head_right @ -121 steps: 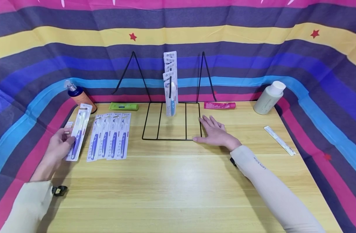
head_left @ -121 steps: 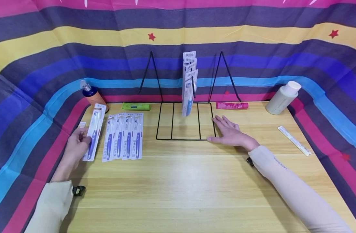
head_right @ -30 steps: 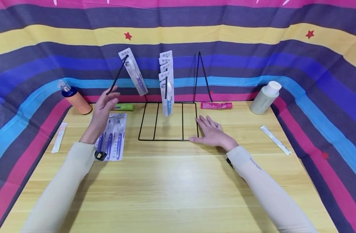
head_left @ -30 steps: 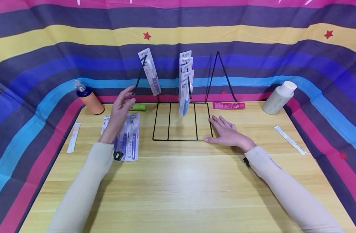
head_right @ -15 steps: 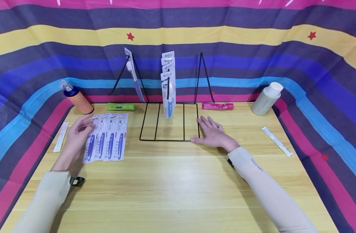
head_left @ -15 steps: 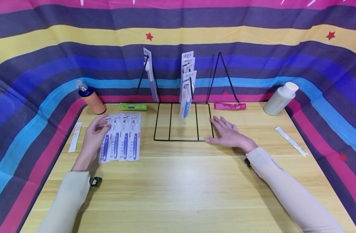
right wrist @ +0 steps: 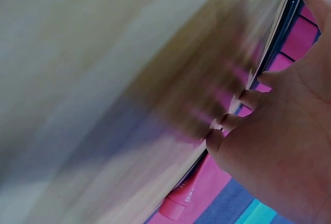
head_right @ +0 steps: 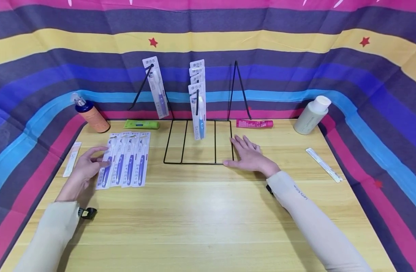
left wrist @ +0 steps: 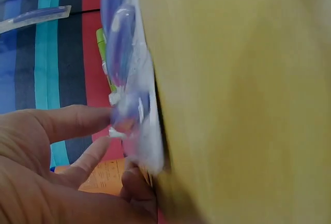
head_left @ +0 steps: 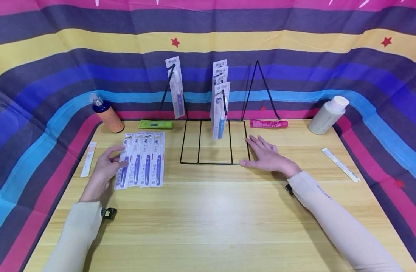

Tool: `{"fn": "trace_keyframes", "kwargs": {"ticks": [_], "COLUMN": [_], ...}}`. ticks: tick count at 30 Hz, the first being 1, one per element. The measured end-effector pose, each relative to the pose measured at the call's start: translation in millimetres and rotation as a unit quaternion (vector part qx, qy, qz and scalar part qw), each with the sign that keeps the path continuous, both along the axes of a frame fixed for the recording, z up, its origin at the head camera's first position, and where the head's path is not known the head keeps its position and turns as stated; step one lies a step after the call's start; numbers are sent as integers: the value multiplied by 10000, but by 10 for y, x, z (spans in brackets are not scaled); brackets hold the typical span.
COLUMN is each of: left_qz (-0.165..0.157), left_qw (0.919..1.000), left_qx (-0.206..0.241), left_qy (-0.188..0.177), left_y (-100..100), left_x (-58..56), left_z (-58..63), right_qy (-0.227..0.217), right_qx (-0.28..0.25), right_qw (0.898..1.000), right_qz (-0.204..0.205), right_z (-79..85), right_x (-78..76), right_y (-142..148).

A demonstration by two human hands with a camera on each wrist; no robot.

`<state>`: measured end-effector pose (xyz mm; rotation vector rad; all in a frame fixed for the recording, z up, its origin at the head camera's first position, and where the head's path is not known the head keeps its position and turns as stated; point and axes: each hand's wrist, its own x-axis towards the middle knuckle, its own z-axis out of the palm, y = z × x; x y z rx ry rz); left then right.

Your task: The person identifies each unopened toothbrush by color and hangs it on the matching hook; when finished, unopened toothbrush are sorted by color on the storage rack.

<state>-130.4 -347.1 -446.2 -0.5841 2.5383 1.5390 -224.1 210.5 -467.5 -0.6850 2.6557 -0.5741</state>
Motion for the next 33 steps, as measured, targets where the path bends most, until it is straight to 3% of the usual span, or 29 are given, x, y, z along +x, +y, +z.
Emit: {"fn": "trace_keyframes", "kwargs": {"ticks": [4, 10, 15, 19, 22, 27, 33], "left_qz": [74, 36, 531, 1019, 1089, 583, -11], "left_qw": [9999, 9994, 9967, 9907, 9799, 9533, 9157], "left_qx": [33, 318, 542, 585, 1015, 1591, 1960], "left_qy": [-97, 105, 282, 682, 1331, 2501, 3507], "left_y": [-40, -154, -195, -102, 35, 317, 648], "left_x": [-4, 37, 53, 88, 120, 166, 251], "left_z": [7, -22, 11, 140, 261, 449, 651], "right_qy": [-12, 37, 38, 7, 2, 33, 19], "right_qx": [-38, 6, 44, 22, 24, 34, 17], "right_qw": [10000, 10000, 10000, 10000, 10000, 10000, 10000], "right_qz": [5, 18, 19, 61, 59, 16, 30], "right_z": [0, 4, 14, 1, -5, 0, 1], "right_x": [-4, -16, -14, -10, -6, -1, -2], "right_y": [-6, 0, 7, 1, 3, 15, 25]}}
